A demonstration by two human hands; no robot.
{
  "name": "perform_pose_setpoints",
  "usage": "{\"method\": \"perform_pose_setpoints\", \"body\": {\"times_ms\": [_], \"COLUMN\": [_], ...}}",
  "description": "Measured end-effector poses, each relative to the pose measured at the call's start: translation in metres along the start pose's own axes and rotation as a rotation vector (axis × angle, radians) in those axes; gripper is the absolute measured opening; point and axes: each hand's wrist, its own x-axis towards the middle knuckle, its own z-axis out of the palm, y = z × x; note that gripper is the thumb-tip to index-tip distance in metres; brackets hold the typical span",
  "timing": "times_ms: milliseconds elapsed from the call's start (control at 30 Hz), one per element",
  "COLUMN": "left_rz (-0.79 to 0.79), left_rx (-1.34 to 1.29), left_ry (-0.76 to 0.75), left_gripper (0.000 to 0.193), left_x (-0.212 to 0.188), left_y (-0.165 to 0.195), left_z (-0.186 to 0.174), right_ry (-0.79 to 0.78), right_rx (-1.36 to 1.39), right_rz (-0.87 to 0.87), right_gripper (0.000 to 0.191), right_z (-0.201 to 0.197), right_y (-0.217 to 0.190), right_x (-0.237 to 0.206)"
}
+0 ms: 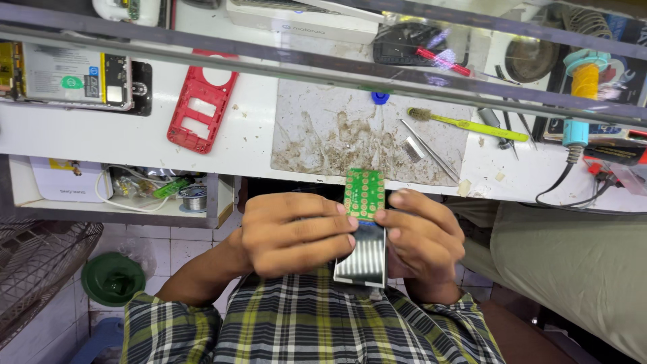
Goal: The person repairs a small electronic device with a camera lens attached to a circuit board. They use a soldering iron to work on the board, then clean it with a toothbrush and liquid. They also use tweezers to handle small components.
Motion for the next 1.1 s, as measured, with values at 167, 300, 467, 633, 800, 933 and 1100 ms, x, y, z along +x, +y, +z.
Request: {"method": "perform_pose_setpoints", "body": {"times_ms": [167, 300, 467, 633, 800, 933, 1100], "left_rz": [-0.7, -1.136, -1.215, -1.19, -1.147, -1.137, -1.089], "left_rx": [-0.273, -0.731, -0.747, -0.598, -0.463, -0.324, -0.109], "left_ry": [-0.039, 0.001, 0.056, 0.181, 0.207, 0.099, -0.052], "left_gripper": [0.029, 0.037, 0.055, 0.085, 0.085, 0.082, 0.078], "left_x": [-0.018, -0.034, -0.038, -0.025, -0.017, -0.017, -0.009], "left_y": [-0.003, -0.02, -0.033, -0.032, -0.029, -0.028, -0.028], "left_z": [0.025, 0.036, 0.04, 0.043, 0.051, 0.051, 0.04], "right_ry": [-0.131, -0.217, -0.251, -0.162, 0.077, 0.042, -0.201], "right_rx": [0.453, 0.663, 0.724, 0.341, -0.29, -0.625, -0.818], "right_rz": [0.637, 0.972, 1.074, 0.924, 0.709, 0.639, 0.495], "right_gripper": [0.037, 0.046, 0.055, 0.045, 0.02, 0.023, 0.025], "right_z": [0.004, 0.007, 0.012, 0.011, -0.009, -0.031, -0.04], "right_y": [0.018, 0.037, 0.049, 0.049, 0.054, 0.069, 0.079], "right_x": [-0.016, -0.021, -0.011, -0.002, -0.002, 0.002, 0.015]}}
